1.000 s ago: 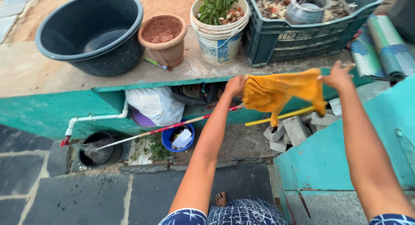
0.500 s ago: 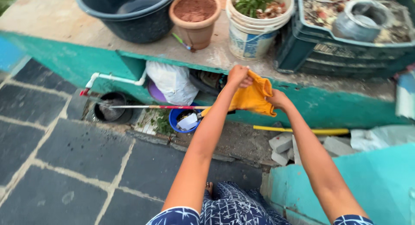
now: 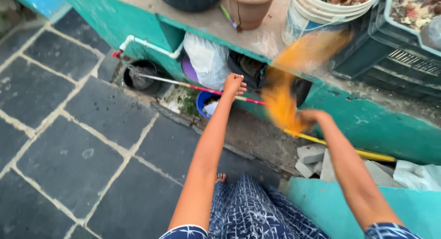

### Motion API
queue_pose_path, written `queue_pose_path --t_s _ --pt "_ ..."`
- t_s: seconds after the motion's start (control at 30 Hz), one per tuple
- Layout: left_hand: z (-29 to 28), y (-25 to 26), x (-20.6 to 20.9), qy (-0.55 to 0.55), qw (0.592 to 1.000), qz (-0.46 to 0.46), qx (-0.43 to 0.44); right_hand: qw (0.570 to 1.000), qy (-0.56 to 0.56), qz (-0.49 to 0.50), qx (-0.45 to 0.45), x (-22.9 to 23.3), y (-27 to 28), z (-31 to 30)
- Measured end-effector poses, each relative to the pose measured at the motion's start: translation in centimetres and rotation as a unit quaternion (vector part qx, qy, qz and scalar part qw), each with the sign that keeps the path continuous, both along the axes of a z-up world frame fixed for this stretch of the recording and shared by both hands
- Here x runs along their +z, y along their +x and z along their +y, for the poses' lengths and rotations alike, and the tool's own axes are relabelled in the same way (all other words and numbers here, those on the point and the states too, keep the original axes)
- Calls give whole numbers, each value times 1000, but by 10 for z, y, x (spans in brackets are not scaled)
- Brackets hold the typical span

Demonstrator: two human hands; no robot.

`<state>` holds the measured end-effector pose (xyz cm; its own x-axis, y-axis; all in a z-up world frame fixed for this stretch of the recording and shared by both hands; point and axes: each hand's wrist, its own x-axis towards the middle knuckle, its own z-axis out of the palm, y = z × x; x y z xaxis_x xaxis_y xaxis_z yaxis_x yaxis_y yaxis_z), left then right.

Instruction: The person prepares a cleaning solution in a bucket, rinses a cloth under a tap, and then uses a mop to clean the floor area around an outdoor water station.

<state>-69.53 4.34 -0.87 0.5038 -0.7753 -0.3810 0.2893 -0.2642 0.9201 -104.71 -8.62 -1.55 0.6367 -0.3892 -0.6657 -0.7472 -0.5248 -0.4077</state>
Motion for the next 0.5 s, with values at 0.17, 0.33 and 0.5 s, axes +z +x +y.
queue_pose_path --t_s 0.17,0.33,0.5 --pt "16 8 -5 -4 999 1 -33 982 -152 -78 -79 -28 13 31" --pt "33 -7 7 -2 978 -192 -84 915 -282 -249 -148 22 41 39" --pt "34 -59 -4 -158 843 -477 -191 936 -185 -270 -132 68 91 51"
